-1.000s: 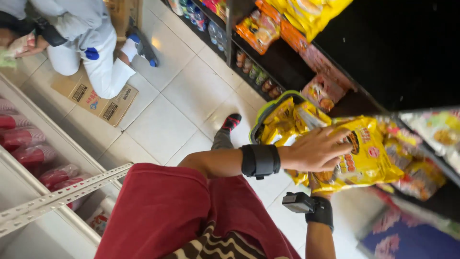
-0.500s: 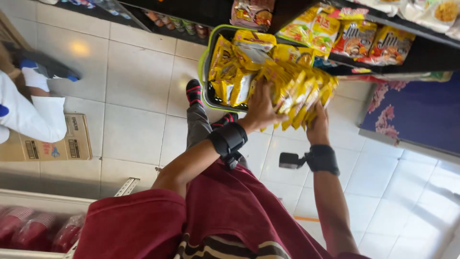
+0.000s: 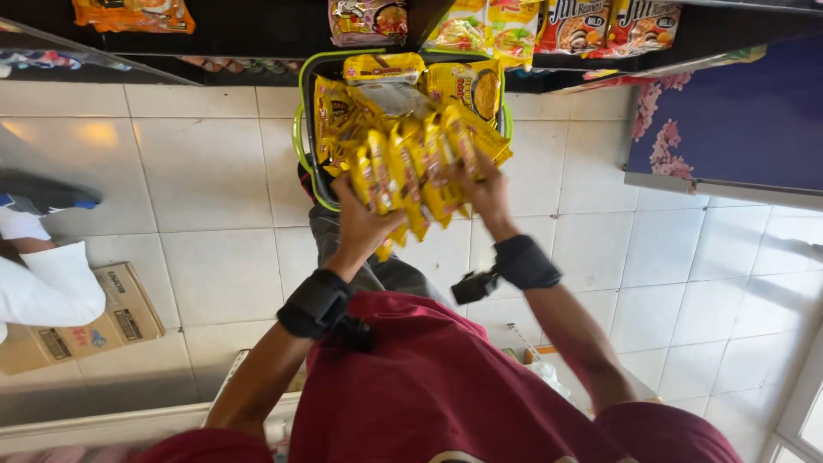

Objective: The person organizes and stocks various packets of instant ramen noodles onto grocery store shelves from a basket.

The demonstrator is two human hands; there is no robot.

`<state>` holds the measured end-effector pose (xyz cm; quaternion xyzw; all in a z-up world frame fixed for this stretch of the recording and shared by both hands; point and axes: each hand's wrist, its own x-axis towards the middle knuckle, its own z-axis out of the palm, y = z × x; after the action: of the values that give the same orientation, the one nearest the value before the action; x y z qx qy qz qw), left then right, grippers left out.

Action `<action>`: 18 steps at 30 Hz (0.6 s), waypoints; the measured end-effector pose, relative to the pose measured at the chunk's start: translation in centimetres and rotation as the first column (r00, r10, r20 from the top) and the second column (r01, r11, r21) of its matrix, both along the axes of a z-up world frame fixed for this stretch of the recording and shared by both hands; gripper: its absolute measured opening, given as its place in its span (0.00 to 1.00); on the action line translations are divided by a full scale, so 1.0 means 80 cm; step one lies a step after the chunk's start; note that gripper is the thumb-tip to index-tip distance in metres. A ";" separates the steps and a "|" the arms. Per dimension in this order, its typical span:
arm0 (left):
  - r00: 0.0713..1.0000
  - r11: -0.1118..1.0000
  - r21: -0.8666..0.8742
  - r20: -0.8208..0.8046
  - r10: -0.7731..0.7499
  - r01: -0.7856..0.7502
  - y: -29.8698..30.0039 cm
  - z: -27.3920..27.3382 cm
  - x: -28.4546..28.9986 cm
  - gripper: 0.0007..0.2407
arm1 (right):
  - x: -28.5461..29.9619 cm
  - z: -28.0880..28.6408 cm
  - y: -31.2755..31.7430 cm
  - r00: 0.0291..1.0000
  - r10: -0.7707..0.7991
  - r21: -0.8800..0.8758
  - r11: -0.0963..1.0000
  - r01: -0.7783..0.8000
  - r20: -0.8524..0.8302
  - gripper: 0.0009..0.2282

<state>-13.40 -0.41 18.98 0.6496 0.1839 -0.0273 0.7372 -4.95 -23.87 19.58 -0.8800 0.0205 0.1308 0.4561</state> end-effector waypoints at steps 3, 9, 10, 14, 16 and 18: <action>0.987 0.990 0.101 0.118 -0.105 0.093 -0.024 -0.021 0.050 0.40 | 0.072 0.006 -0.043 0.997 0.018 -0.136 0.990 -0.029 -0.077 0.18; 0.881 0.886 0.137 -0.250 -0.401 0.443 -0.009 -0.075 0.212 0.36 | 0.126 -0.038 -0.075 0.989 -0.030 -0.184 0.983 0.003 -0.144 0.16; 0.877 0.885 0.132 -0.261 -0.403 0.446 -0.009 -0.115 0.224 0.36 | 0.113 -0.052 -0.064 0.987 -0.032 -0.184 0.983 0.003 -0.156 0.16; 0.902 0.660 0.614 -0.297 -0.314 0.433 -0.006 -0.220 0.266 0.35 | 0.067 -0.096 -0.037 0.980 -0.132 -0.444 0.894 0.053 -0.149 0.24; 0.919 0.605 0.698 -0.218 -0.330 0.383 0.002 -0.196 0.247 0.37 | 0.027 -0.101 -0.029 1.000 0.015 -0.508 0.861 -0.010 0.005 0.30; 0.932 0.830 0.425 -0.131 -0.339 0.362 0.014 -0.120 0.246 0.45 | 0.014 -0.095 -0.022 0.980 0.103 -0.499 0.867 -0.005 0.170 0.32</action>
<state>6.25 0.73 9.41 0.8216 0.0813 -0.1355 0.5478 -3.80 -25.61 12.01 -0.9762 -0.0152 0.0487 0.2109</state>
